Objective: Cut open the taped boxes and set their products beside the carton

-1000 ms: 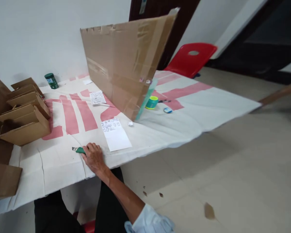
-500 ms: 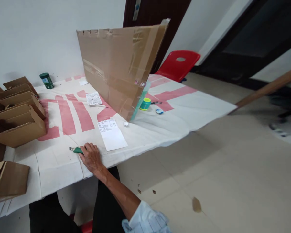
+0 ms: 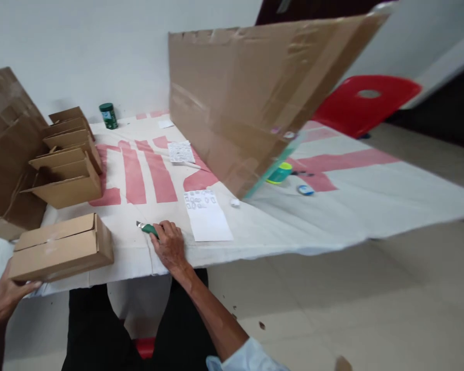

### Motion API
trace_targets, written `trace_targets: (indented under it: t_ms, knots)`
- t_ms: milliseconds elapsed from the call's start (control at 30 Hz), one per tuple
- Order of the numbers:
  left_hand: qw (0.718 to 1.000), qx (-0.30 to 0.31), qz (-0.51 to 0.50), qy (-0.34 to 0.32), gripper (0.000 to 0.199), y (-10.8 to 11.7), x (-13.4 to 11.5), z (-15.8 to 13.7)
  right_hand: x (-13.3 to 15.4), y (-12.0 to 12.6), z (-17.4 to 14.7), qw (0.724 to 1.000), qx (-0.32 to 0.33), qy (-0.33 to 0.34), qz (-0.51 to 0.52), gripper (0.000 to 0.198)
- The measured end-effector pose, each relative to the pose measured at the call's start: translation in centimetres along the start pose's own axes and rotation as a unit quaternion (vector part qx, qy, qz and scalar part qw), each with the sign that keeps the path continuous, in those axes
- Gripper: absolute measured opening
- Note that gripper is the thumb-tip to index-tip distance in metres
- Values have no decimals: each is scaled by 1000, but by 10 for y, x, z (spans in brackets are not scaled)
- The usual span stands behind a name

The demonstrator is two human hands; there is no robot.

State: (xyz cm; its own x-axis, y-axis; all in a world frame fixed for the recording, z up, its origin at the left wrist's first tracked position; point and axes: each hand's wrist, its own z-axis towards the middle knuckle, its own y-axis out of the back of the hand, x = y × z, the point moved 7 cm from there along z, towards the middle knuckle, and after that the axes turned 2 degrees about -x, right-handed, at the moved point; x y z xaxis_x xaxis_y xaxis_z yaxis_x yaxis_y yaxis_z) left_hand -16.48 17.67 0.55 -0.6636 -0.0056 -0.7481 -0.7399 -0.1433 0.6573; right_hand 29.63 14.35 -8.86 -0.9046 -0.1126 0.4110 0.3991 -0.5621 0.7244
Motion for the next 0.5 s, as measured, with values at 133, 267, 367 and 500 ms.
trace_targets:
  t_ms: [133, 267, 367, 500]
  knots:
    - [994, 51, -88, 48, 109, -27, -15, 1, 2, 2, -5, 999, -19, 12, 25, 21]
    - [986, 85, -136, 47, 99, -41, -11, -2, 4, 7, -7, 998, -27, 17, 48, 22]
    - [980, 88, -174, 48, 103, -46, -1, -11, 6, 14, -6, 996, -42, 13, 76, 21]
    - [969, 119, -213, 43, 120, -62, 3, -24, 24, 25, -8, 976, -56, -16, 210, 26]
